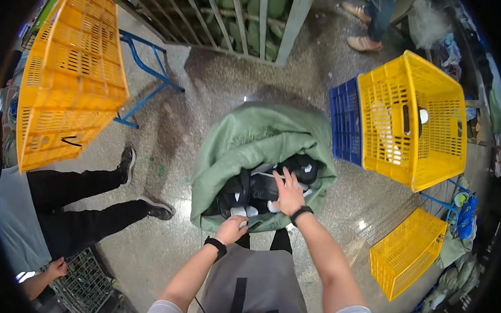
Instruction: Transferring and sorting shoes from a large bag into various plastic crates and handling packaged components in a warehouse.
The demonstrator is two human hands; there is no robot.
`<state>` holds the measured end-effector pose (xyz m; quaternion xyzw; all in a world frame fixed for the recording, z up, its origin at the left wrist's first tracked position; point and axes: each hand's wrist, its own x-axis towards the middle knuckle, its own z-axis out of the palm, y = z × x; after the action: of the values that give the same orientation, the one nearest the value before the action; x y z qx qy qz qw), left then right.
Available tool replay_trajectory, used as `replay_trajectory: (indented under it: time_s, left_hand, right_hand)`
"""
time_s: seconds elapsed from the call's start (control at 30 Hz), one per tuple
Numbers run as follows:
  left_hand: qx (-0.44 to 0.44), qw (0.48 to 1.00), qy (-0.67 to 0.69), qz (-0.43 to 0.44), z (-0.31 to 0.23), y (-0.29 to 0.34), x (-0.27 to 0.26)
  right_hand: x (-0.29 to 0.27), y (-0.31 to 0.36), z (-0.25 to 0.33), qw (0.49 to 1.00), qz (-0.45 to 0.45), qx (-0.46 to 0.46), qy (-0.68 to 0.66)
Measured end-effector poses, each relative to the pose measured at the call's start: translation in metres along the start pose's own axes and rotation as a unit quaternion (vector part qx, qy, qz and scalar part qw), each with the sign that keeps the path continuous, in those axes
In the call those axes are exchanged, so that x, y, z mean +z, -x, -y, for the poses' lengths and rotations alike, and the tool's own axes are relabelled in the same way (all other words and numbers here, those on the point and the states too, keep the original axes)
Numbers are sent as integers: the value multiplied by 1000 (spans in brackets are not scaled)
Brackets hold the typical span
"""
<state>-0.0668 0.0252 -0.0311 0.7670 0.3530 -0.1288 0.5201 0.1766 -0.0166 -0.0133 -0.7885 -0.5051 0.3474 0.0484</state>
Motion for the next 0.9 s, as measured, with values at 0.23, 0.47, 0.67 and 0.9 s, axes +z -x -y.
replay_trajectory:
  time_s: [0.23,0.47,0.67,0.9]
  left_hand:
    - [-36,997,37,-65,-2,-32,19]
    - [-61,962,208,-165,3,-19,38]
    - [-5,784,618,56,-65,-29,-22]
    - [-71,816,562,-116,-83,-12,-42]
  right_hand:
    - [66,-4,-30,991,-10,-33,126]
    - [-8,96,-74,754,94,218,-612]
    - [-75,159,-64,356,331,407,-773]
    - [-55,168,-56,509,191,292,-787]
